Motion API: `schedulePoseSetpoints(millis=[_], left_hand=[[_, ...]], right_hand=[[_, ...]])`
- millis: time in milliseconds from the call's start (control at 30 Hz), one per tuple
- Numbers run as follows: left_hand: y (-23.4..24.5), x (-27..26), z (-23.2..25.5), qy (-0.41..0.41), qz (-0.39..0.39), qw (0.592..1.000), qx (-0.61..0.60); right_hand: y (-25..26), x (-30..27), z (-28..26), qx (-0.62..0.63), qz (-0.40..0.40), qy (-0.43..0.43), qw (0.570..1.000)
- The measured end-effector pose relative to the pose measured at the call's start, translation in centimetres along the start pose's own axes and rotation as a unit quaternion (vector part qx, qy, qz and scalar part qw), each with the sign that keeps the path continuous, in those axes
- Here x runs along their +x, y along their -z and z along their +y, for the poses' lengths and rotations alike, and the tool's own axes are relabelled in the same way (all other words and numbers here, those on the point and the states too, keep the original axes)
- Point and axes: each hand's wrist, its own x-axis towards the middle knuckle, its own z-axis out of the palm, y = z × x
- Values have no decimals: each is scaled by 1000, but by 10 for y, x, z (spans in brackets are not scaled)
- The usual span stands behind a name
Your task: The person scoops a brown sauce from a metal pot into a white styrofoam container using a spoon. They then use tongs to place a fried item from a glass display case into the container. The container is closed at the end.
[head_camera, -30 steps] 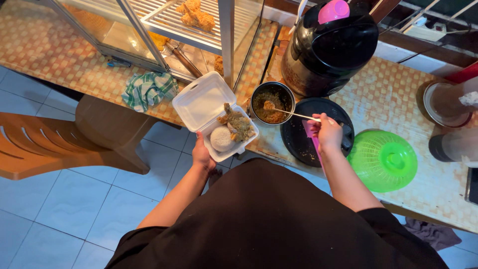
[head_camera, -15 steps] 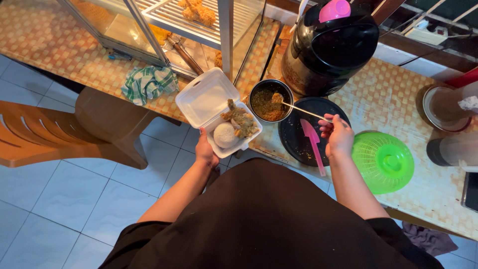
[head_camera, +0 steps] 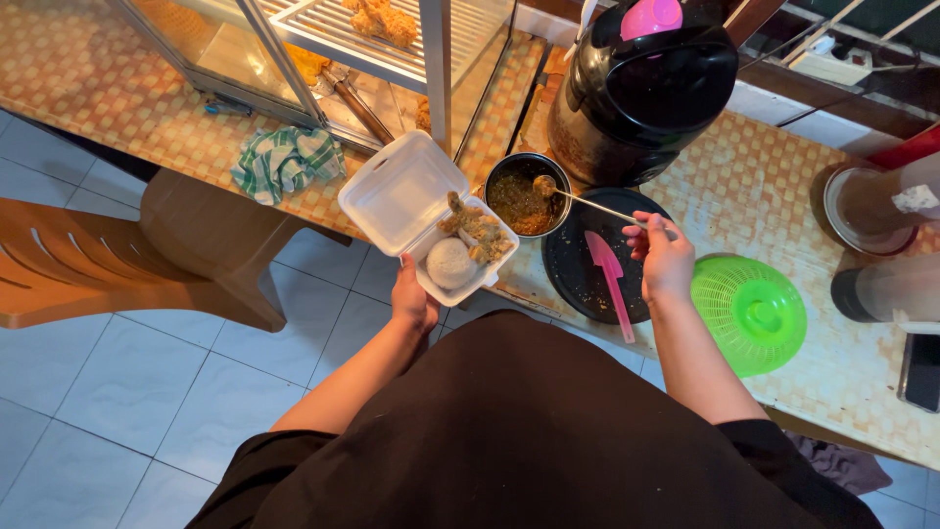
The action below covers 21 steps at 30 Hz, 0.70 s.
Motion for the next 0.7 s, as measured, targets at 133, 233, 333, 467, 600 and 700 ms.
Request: schedulePoseSetpoints(millis=[133,233,333,467,600,700], left_hand=[[5,-6,-4,2,31,999,-6],[9,-8,-8,4,47,999,-12],[10,-6,-10,1,43,999,-21],[10,-2,-12,-18,32,999,-24],[10,-2,-11,-18,34,999,-17],[10,-4,-10,-13,40,999,-23]], right_hand=[[-9,-25,-14,-185,-60,199,960],[-21,-35,-21,-242,-70,263,931],[-28,-32,-27,-304,-100,295,900],[-37,-25,-21,-359,-127,316,869],[-55,-14,-7,-384,-138,293,865],[-65,-7,0,-390,-131,275,869]])
